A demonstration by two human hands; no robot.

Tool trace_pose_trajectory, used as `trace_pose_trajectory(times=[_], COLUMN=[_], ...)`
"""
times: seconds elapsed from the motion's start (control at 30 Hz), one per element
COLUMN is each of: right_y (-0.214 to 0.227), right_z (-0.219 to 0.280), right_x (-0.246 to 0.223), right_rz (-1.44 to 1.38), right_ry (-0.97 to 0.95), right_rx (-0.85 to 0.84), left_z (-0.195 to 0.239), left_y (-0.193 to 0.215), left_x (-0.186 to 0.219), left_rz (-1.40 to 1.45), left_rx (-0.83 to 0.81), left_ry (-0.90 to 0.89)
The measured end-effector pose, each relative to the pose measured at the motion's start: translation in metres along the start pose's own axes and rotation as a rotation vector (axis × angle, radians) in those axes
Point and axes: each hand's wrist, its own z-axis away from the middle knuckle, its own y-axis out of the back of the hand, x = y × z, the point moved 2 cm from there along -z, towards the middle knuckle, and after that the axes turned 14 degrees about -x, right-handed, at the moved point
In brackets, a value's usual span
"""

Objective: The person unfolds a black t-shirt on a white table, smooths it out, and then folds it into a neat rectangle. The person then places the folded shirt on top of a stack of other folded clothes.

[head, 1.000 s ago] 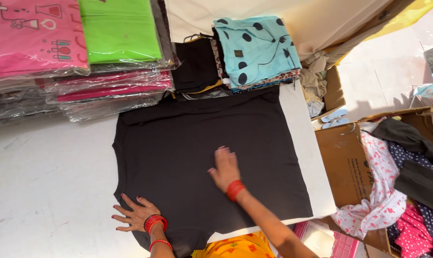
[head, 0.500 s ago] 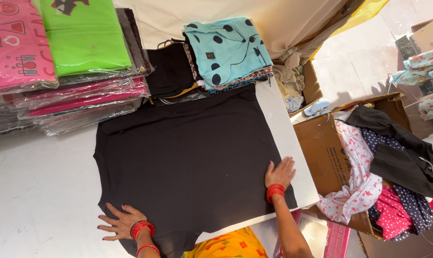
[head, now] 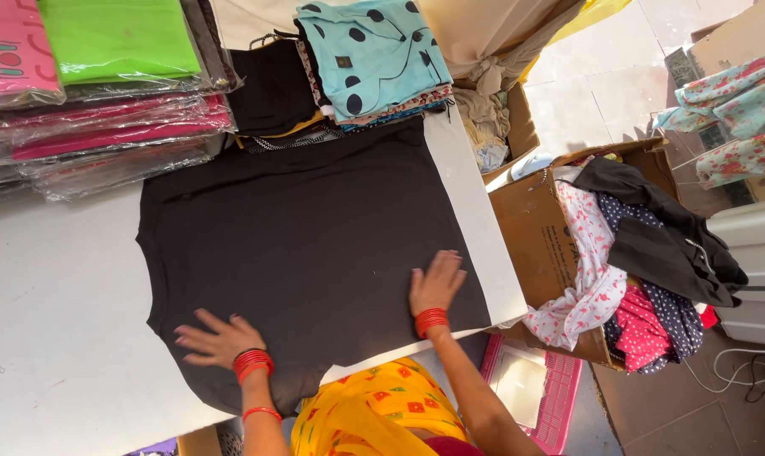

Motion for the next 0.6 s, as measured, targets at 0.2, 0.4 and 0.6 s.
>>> trace_pose_trajectory(times=[0.2, 0.4, 0.6], right_y=[-0.023, 0.008, -0.033], right_z=[0.094, 0.043, 0.008], right_x=[-0.107, -0.016, 0.135], right_rz=[0.014, 0.029, 0.032], right_ry=[1.084, 0.772, 0.252], right_rx=[-0.171, -0.381, -0.149], left_z=[0.087, 0.062, 0.026], left_y=[-0.049, 0.03, 0.014], left_x=[0.081, 0.031, -0.092], left_rz=[-0.26, -0.402, -0.16], left_rx=[-0.37, -0.597, -0.273], left_ry=[-0.71, -0.65, -0.285])
